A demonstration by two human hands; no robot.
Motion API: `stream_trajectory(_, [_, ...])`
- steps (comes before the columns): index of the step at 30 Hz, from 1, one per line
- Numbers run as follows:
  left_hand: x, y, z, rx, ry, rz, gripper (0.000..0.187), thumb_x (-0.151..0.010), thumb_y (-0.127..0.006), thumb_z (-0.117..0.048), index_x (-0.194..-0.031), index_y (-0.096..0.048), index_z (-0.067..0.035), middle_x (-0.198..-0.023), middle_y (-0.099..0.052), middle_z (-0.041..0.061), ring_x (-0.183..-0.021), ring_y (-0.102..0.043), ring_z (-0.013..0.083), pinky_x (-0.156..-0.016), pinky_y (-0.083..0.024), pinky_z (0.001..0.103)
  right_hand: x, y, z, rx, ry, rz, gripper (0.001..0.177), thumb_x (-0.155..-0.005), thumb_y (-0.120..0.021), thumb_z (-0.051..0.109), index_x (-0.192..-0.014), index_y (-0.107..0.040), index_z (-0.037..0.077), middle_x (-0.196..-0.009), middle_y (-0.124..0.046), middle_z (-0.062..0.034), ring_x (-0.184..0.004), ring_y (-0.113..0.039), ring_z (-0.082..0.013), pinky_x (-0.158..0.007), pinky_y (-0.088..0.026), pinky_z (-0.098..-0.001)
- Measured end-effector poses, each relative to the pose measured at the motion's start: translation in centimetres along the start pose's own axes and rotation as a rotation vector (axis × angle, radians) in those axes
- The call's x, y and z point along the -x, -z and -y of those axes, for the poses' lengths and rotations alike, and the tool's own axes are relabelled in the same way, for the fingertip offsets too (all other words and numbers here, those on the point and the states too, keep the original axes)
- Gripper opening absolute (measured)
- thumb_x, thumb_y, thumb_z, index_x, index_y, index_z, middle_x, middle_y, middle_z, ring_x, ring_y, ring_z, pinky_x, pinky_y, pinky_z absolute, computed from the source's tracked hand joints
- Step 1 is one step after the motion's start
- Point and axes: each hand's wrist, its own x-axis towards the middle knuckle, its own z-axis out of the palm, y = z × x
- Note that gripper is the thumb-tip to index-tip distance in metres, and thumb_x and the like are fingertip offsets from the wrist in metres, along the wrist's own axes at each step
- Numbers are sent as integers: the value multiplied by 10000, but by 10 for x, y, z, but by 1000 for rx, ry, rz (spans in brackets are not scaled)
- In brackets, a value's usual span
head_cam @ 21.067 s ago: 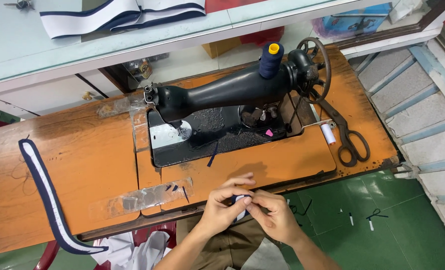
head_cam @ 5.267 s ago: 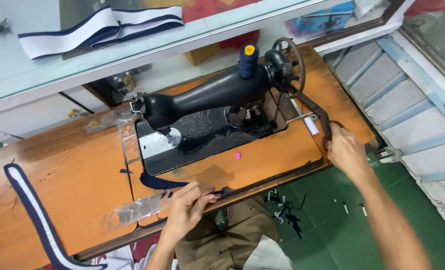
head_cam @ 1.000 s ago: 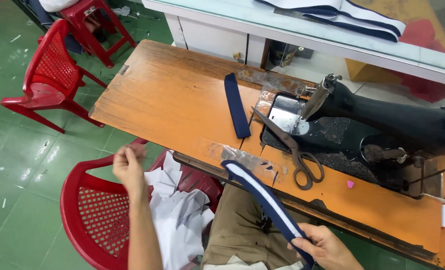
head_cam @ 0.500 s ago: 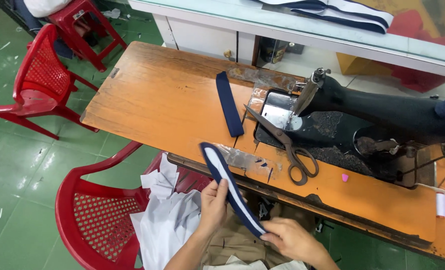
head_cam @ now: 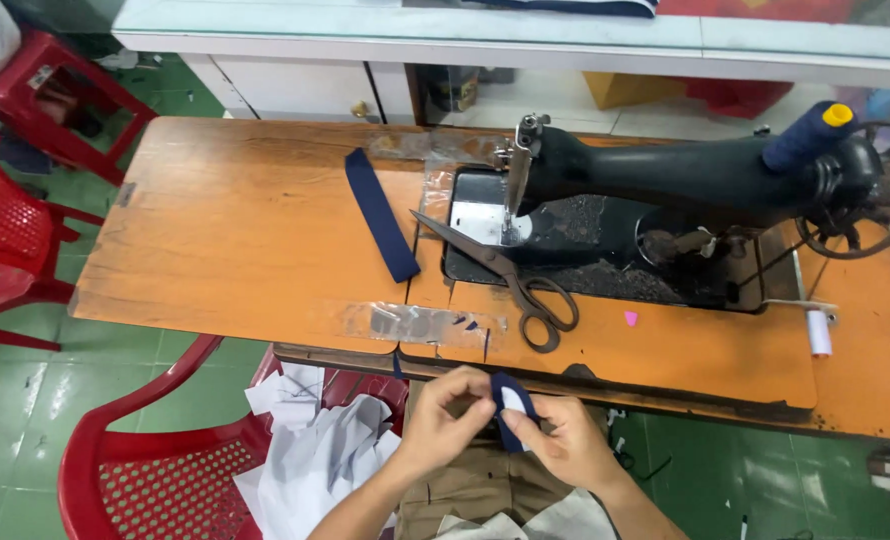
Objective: The person uses shears to trim the edges of a long blue and white fabric strip. They repeatedly cut small pieces from the strip, fold the fabric, and place the trimmed pieces on the table next to a sewing machine.
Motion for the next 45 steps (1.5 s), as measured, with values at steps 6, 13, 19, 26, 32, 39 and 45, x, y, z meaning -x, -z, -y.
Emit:
stream_trajectory(6, [-16, -5, -8, 19, 83, 10, 287, -976, -720, -196, -718, -703, -72, -720, -632, 6, -639, -539, 96, -566, -419, 265, 2, 5, -2, -71, -108, 82, 271, -958, -687, 294, -863, -761, 51, -680, -626, 23, -600, -525, -87, -534, -450, -262])
stream_trajectory(13, [-29, 12, -24, -313, -383, 35, 298, -992, -667, -289, -1164, -733, -54, -1204, -674, 174, -1156, -650, 336, -1014, -536, 482, 3, 10, -6, -54, 153, -76, 262, -963, -673, 202, -736, -706, 74, -654, -611, 34, -580, -521, -88, -524, -389, -245])
stream_trajectory(19, [-27, 8, -29, -515, -599, 98, 264, -983, -700, -347, -1120, -749, -127, -1299, -598, 184, -1365, -509, 419, -1152, -396, 620, 2, 11, 2, -53, 154, -57, 230, -965, -661, 180, -776, -735, 72, -673, -653, 30, -590, -543, -73, -489, -405, -229])
stream_trajectory(26, [-27, -1, -29, -376, -474, 119, 247, -992, -693, -290, -1134, -713, -89, -1306, -592, 169, -1384, -506, 423, -1167, -422, 608, 1, 14, 9, 37, 316, -84, 243, -976, -641, 177, -771, -707, 64, -667, -633, 30, -584, -534, -83, -535, -430, -246])
stream_trajectory(32, [-25, -8, -20, -210, -283, 144, 217, -979, -711, -256, -1121, -738, -94, -1320, -609, 140, -1377, -544, 363, -1152, -471, 522, 4, 18, 5, 85, 325, -91, 242, -985, -632, 167, -786, -700, 46, -641, -554, 19, -570, -471, -93, -510, -358, -252])
stream_trajectory(39, [-25, -18, -12, -34, -169, 94, 125, -945, -755, -187, -1050, -763, -119, -1185, -671, 119, -1214, -653, 292, -1051, -537, 427, 2, 24, 9, 141, 384, -132, 232, -982, -638, 147, -793, -704, 28, -647, -539, 5, -579, -459, -97, -508, -359, -264])
stream_trajectory(45, [-19, -19, -13, -127, -99, -25, 76, -883, -793, -78, -952, -815, -56, -938, -725, 75, -866, -692, 179, -759, -554, 275, -15, 81, -16, 402, 553, -168, 137, -942, -691, 95, -1029, -731, -3, -837, -749, -80, -701, -716, -149, -644, -641, -207])
